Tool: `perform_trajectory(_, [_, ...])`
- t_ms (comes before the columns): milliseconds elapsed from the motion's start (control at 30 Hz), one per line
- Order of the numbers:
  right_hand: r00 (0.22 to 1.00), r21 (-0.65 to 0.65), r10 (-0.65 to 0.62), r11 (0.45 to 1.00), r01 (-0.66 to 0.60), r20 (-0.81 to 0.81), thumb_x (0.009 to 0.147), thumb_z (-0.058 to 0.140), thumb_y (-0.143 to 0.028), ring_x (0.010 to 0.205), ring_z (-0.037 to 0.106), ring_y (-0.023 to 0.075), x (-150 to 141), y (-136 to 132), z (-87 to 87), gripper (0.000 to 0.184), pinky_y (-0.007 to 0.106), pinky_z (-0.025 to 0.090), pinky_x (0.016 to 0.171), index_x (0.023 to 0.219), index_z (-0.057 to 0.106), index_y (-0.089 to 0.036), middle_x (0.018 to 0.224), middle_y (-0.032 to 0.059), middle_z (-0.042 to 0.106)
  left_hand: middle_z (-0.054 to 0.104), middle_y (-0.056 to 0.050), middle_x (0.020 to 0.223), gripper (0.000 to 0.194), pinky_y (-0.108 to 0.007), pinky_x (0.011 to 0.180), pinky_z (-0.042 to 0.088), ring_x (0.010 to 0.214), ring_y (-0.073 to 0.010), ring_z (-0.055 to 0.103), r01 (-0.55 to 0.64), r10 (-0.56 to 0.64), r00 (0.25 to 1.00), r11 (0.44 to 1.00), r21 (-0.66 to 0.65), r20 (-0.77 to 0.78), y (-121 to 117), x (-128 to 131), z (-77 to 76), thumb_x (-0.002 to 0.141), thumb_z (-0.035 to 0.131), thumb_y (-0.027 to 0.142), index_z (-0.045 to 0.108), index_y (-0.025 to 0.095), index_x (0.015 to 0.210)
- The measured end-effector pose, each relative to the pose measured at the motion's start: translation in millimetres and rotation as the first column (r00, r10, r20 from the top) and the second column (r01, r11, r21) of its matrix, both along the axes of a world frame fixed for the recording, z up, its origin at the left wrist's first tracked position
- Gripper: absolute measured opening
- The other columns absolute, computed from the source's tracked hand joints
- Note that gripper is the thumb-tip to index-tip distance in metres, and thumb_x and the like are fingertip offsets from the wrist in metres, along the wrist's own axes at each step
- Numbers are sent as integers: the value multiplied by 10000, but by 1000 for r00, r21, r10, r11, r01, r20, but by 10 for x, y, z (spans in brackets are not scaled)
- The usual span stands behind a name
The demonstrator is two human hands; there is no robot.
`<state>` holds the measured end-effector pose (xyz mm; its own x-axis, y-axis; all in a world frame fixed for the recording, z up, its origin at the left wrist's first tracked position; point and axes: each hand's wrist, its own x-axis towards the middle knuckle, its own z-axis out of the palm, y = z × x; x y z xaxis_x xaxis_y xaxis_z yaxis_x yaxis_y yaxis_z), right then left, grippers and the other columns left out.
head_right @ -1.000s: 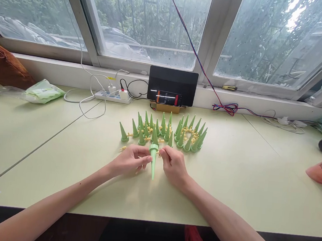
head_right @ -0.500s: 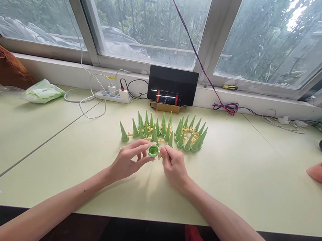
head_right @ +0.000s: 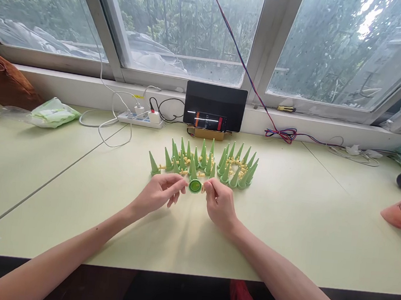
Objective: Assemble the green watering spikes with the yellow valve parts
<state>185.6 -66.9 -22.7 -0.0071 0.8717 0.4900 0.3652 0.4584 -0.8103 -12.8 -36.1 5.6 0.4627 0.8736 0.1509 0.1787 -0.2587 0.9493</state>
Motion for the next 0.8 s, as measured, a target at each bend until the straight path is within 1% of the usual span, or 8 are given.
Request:
perform_trajectory(67, [998, 44, -12, 999, 9, 59, 1038, 388, -420, 511, 345, 115, 10, 2, 9, 398, 254, 300, 507, 703, 445, -212, 578, -38, 403, 638, -60, 726, 537, -197, 390, 438, 488, -93, 549, 117, -108, 993, 969, -216, 53, 6, -4, 36, 937, 494, 597, 686, 105, 834])
perform_trajectory(133, [992, 83, 0, 996, -10, 123, 1039, 385, -406, 517, 367, 115, 7, -2, 14, 395, 251, 310, 517, 705, 458, -207, 587, -32, 425, 644, -74, 719, 603, -201, 390, 427, 479, -91, 538, 213, -191, 977, 920, -330, 97, 9, -3, 46, 923, 475, 646, 676, 92, 792])
perform_trajectory(233, [984, 122, 31, 991, -53, 177, 1040, 383, -377, 517, 382, 112, -14, -12, 11, 389, 244, 315, 515, 699, 457, -204, 589, -29, 437, 631, -65, 699, 595, -205, 416, 424, 483, -87, 529, 283, -257, 959, 891, -354, 121, 9, -2, 36, 895, 524, 652, 662, 88, 765])
perform_trajectory(367, [981, 132, 39, 989, -66, 192, 1038, 388, -346, 510, 376, 110, -30, -13, -4, 375, 237, 312, 509, 695, 443, -205, 583, -32, 431, 598, -26, 631, 546, -214, 459, 427, 475, -87, 523, 294, -274, 956, 900, -322, 107, 11, -17, 16, 869, 583, 633, 652, 101, 767])
perform_trajectory(500, [979, 125, 37, 990, -64, 203, 1032, 393, -341, 509, 361, 110, -20, -2, -19, 371, 238, 304, 506, 689, 433, -206, 578, -35, 408, 568, 4, 569, 447, -216, 478, 434, 471, -93, 523, 265, -260, 964, 935, -235, 51, 4, -29, 17, 869, 635, 555, 620, 120, 769])
perform_trajectory(633, [978, 106, 40, 992, -63, 206, 1023, 405, -313, 507, 333, 107, -12, 10, -28, 358, 239, 286, 501, 682, 423, -205, 573, -43, 375, 571, -9, 673, 354, -209, 458, 461, 569, -113, 553, 202, -206, 978, 975, -98, -38, -22, -20, 26, 878, 650, 475, 658, 122, 860])
perform_trajectory(733, [978, 97, 46, 993, -67, 205, 1020, 408, -293, 509, 314, 106, -15, 20, -29, 356, 243, 268, 500, 675, 404, -206, 573, -48, 353, 605, -32, 803, 274, -206, 507, 507, 680, -125, 589, 147, -137, 985, 984, 102, -101, -39, -7, -4, 877, 669, 412, 671, 139, 899])
perform_trajectory(800, [978, 93, 52, 993, -72, 201, 1020, 410, -292, 513, 301, 106, -20, 26, -31, 365, 246, 257, 499, 666, 379, -209, 575, -48, 341, 605, -29, 825, 221, -209, 559, 530, 701, -119, 601, 107, -74, 989, 954, 279, -126, -43, -1, -53, 860, 706, 357, 653, 143, 873])
